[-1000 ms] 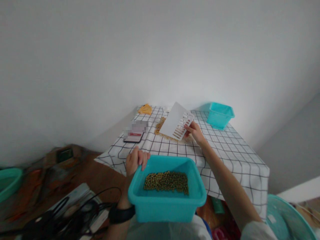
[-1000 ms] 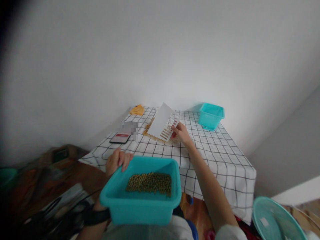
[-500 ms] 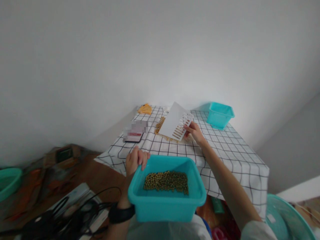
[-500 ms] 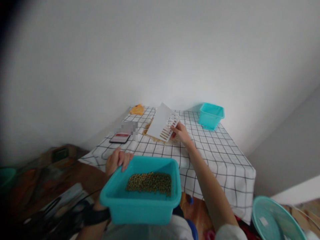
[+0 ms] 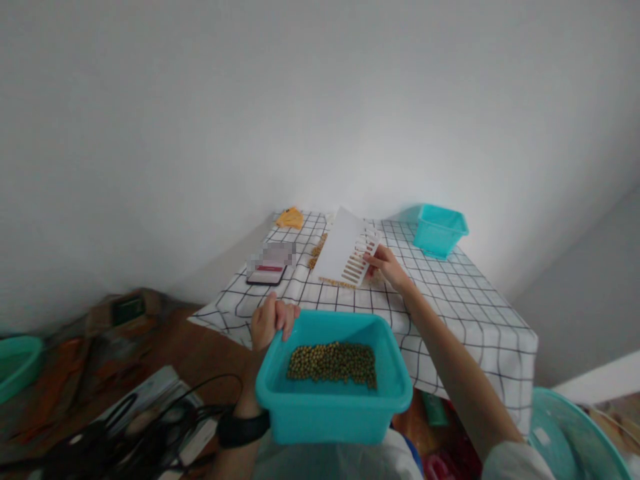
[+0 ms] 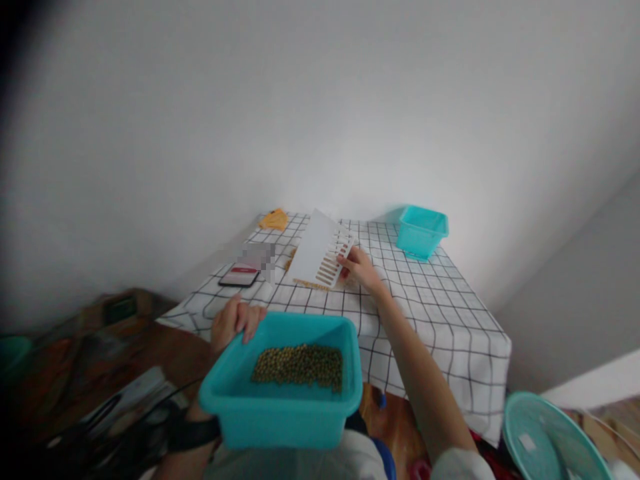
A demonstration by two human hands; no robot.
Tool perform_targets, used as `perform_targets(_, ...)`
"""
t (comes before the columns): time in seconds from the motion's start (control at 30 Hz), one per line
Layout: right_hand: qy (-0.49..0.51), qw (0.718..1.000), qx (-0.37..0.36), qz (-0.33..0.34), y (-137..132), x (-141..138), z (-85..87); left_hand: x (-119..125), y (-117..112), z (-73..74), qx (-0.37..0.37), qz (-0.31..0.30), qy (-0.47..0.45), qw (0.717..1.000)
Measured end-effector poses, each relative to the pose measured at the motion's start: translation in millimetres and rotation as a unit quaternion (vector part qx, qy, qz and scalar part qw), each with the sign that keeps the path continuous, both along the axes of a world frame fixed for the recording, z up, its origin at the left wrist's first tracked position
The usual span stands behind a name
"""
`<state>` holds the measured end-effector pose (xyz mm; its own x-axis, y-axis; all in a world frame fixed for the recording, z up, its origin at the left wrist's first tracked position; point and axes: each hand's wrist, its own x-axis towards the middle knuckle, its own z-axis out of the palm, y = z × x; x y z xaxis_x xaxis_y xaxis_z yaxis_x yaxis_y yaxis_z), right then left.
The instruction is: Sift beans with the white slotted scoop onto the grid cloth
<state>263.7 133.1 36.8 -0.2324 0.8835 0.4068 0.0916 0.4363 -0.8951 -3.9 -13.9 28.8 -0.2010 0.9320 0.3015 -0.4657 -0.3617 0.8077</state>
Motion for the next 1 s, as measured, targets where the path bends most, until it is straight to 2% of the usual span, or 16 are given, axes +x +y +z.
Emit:
perform_targets(0.57,-0.002,0.999,-0.023,0.034,-6.6,-2.3,6.0,-2.6,4.6,-1.2,-0.01,-0.004,0.009,1.0)
perform_targets(0.8,0.007,1.0,-0.004,0.002,-4.6,-1.3,6.2,-3.2,5.5,-1.2,-0.008,-0.003,0.01,1.0)
perform_targets(1.0,0.005,0.999,-0.023,0.029,-7.1,-3.5,5.9,-2.2,3.3,0.3,-0.005,-0.004,0.009,1.0)
